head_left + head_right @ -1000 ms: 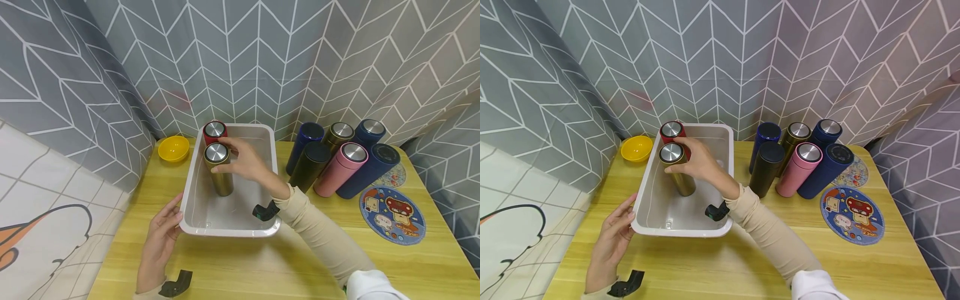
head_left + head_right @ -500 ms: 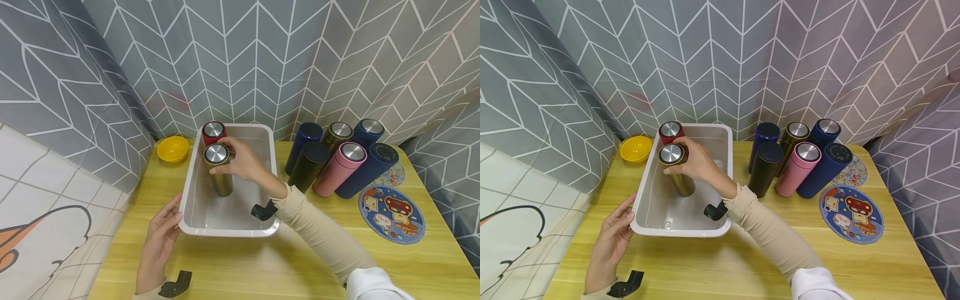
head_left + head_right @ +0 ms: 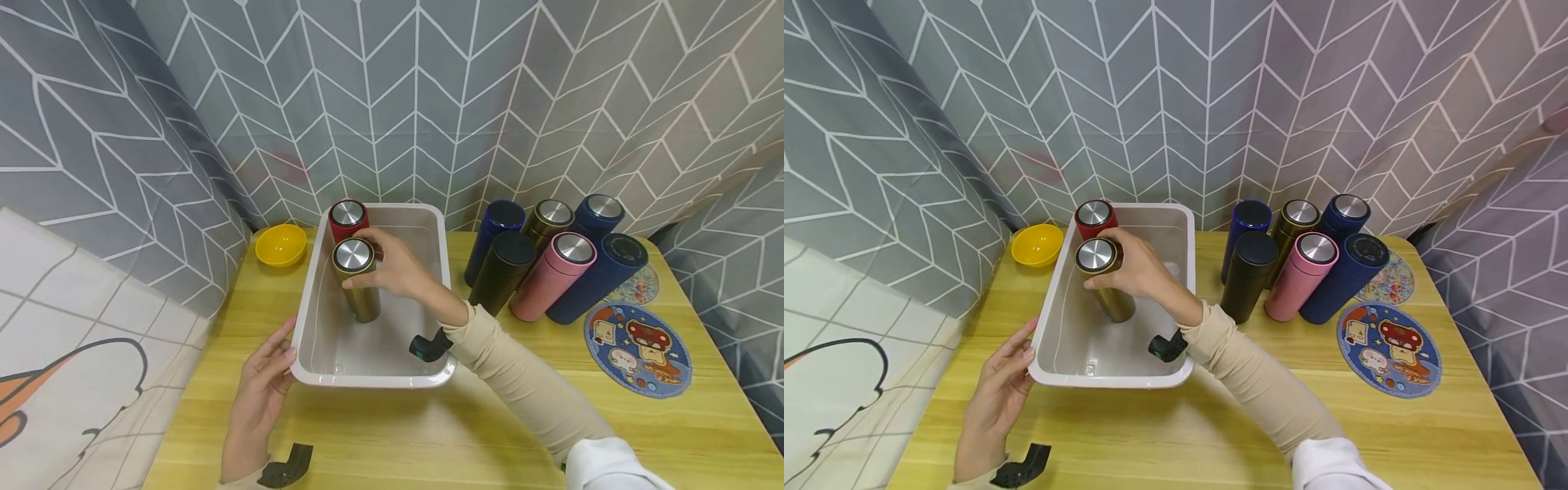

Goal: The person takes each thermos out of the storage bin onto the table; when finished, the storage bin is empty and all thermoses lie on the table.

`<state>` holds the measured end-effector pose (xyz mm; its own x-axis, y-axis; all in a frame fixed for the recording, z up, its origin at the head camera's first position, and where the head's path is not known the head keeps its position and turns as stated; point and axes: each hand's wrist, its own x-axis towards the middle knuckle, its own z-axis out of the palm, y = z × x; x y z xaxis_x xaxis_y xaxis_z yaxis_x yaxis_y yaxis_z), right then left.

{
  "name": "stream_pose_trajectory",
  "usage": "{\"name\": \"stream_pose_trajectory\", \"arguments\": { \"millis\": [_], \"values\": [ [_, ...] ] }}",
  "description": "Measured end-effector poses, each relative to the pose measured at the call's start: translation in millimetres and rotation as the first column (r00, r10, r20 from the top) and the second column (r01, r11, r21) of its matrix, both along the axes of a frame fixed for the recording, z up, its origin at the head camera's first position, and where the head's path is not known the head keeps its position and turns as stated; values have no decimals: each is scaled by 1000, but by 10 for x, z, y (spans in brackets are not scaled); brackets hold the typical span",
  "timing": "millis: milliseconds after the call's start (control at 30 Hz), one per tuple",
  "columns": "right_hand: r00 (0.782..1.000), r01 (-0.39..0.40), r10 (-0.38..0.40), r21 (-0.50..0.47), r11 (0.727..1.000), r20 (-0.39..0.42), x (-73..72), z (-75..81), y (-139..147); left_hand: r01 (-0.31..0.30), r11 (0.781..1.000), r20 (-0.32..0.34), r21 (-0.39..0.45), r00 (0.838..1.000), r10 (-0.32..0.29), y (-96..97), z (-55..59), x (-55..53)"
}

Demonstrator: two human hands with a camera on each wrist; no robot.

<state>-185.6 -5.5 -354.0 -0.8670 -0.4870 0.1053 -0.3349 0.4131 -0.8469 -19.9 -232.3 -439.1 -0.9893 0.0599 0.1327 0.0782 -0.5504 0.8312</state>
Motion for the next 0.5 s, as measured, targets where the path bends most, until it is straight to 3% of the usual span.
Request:
{"name": "stream_pose_trajectory", "arguments": {
  "millis": [300,500],
  "values": [
    [999,-28,29,-12,1000,35,52,10,11,13,1000,-25,23,1000,-13,-16,-15,5],
    [998,-1,3,-35,999,68,71,29,79,14,1000,-22,25,1000,-14,-16,-25,2]
  ]
}}
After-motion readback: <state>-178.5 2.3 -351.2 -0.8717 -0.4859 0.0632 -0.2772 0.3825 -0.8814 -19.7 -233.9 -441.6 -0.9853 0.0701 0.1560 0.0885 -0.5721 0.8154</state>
